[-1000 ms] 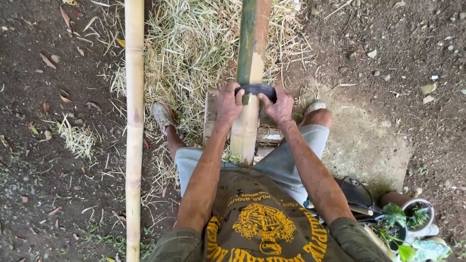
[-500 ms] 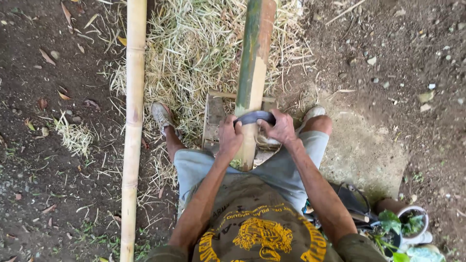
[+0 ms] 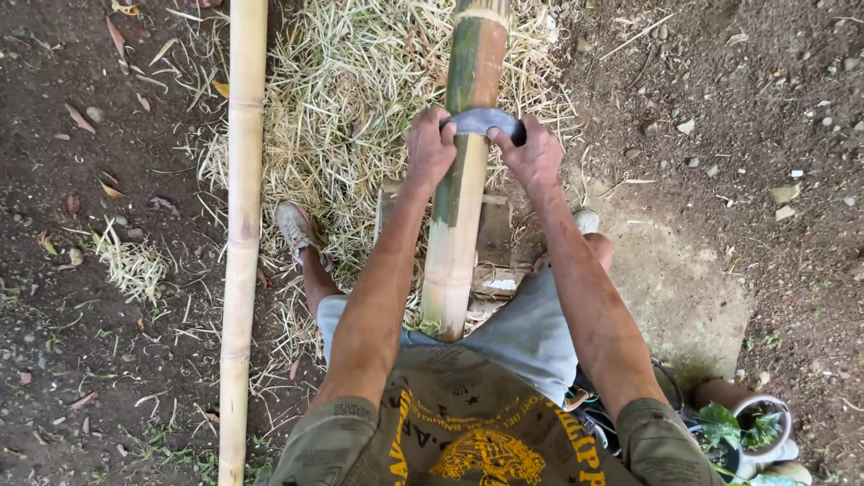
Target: Shave or plane the outer surface of a bamboo stalk using a curved blade.
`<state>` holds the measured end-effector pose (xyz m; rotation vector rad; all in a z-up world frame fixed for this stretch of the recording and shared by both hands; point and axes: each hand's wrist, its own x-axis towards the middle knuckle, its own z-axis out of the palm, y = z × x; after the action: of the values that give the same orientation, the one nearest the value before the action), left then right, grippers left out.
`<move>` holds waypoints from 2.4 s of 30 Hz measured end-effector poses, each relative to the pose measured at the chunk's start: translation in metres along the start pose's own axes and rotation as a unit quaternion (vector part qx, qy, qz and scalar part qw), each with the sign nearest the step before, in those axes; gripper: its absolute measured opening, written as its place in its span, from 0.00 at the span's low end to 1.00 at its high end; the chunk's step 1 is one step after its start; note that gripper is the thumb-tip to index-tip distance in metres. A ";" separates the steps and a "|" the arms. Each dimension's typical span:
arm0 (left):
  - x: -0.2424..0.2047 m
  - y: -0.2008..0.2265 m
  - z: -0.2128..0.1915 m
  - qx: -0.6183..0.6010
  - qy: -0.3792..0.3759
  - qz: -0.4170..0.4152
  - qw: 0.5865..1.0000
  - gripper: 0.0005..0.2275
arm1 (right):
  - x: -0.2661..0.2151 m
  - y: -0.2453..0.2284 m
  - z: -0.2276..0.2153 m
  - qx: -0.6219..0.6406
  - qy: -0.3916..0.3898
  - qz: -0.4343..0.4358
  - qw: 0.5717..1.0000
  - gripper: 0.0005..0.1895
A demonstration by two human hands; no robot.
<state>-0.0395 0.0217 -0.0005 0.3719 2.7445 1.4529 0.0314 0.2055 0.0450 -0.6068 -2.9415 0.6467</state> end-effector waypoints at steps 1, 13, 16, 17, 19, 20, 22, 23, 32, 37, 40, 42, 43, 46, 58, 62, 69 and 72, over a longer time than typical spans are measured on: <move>0.006 -0.002 0.000 0.000 0.001 0.000 1.000 0.04 | 0.005 -0.001 0.001 -0.001 0.000 -0.001 1.000 0.29; -0.011 -0.008 -0.019 -0.086 -0.057 0.013 0.995 0.05 | -0.032 -0.005 0.007 0.058 0.064 -0.014 0.996 0.29; -0.033 -0.008 -0.024 -0.079 -0.034 0.047 0.995 0.06 | -0.054 -0.004 0.010 0.067 0.090 -0.048 0.993 0.27; -0.040 -0.009 -0.023 -0.065 -0.031 0.043 0.996 0.06 | -0.061 -0.003 0.012 0.064 0.084 -0.031 0.994 0.28; -0.052 -0.011 -0.025 -0.050 -0.027 0.042 0.998 0.06 | -0.072 -0.003 0.016 0.063 0.079 -0.015 0.995 0.28; -0.058 -0.010 -0.027 -0.050 -0.046 0.027 0.997 0.05 | -0.078 -0.001 0.017 0.064 0.096 -0.042 0.992 0.27; -0.068 -0.009 -0.031 -0.051 -0.065 0.016 0.996 0.05 | -0.089 -0.003 0.016 0.064 0.116 -0.069 0.989 0.27; -0.073 -0.009 -0.032 -0.049 -0.070 0.011 0.996 0.05 | -0.094 -0.006 0.012 0.077 0.103 -0.056 0.990 0.27; -0.113 0.007 -0.053 -0.028 -0.062 0.001 0.998 0.05 | -0.128 -0.004 0.016 0.074 0.082 -0.022 0.994 0.26; -0.148 -0.014 -0.040 -0.027 -0.005 0.074 0.997 0.05 | -0.155 -0.003 0.015 0.098 0.105 -0.046 0.989 0.25; -0.171 -0.001 -0.053 -0.048 -0.006 0.028 0.998 0.06 | -0.172 0.003 0.017 0.096 0.073 -0.039 0.992 0.25; -0.190 0.012 -0.067 -0.032 -0.008 0.012 0.999 0.05 | -0.184 -0.001 0.008 0.121 0.069 -0.087 0.986 0.24; -0.207 0.010 -0.065 -0.032 -0.009 0.009 0.999 0.05 | -0.193 -0.002 0.001 0.121 0.067 -0.086 0.987 0.24; -0.226 0.003 -0.063 -0.073 -0.007 -0.055 0.996 0.04 | -0.192 -0.006 -0.012 0.089 -0.052 -0.070 0.992 0.27; -0.097 -0.007 -0.030 -0.065 -0.095 -0.095 0.989 0.05 | -0.078 -0.002 -0.002 0.014 -0.042 -0.069 0.997 0.30; -0.043 -0.003 -0.020 -0.086 -0.017 0.011 0.996 0.05 | -0.029 -0.012 -0.008 0.008 -0.041 -0.017 0.999 0.29; 0.013 -0.011 -0.003 -0.095 -0.022 0.051 0.994 0.09 | 0.010 -0.012 -0.007 0.022 0.004 -0.002 1.000 0.29; 0.012 -0.008 -0.007 -0.106 -0.034 0.057 0.992 0.09 | 0.007 -0.008 -0.002 0.021 0.067 -0.056 0.996 0.29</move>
<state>-0.0535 0.0145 -0.0019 0.5660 2.5225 1.7040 0.0221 0.2021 0.0503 -0.4593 -2.8051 0.6294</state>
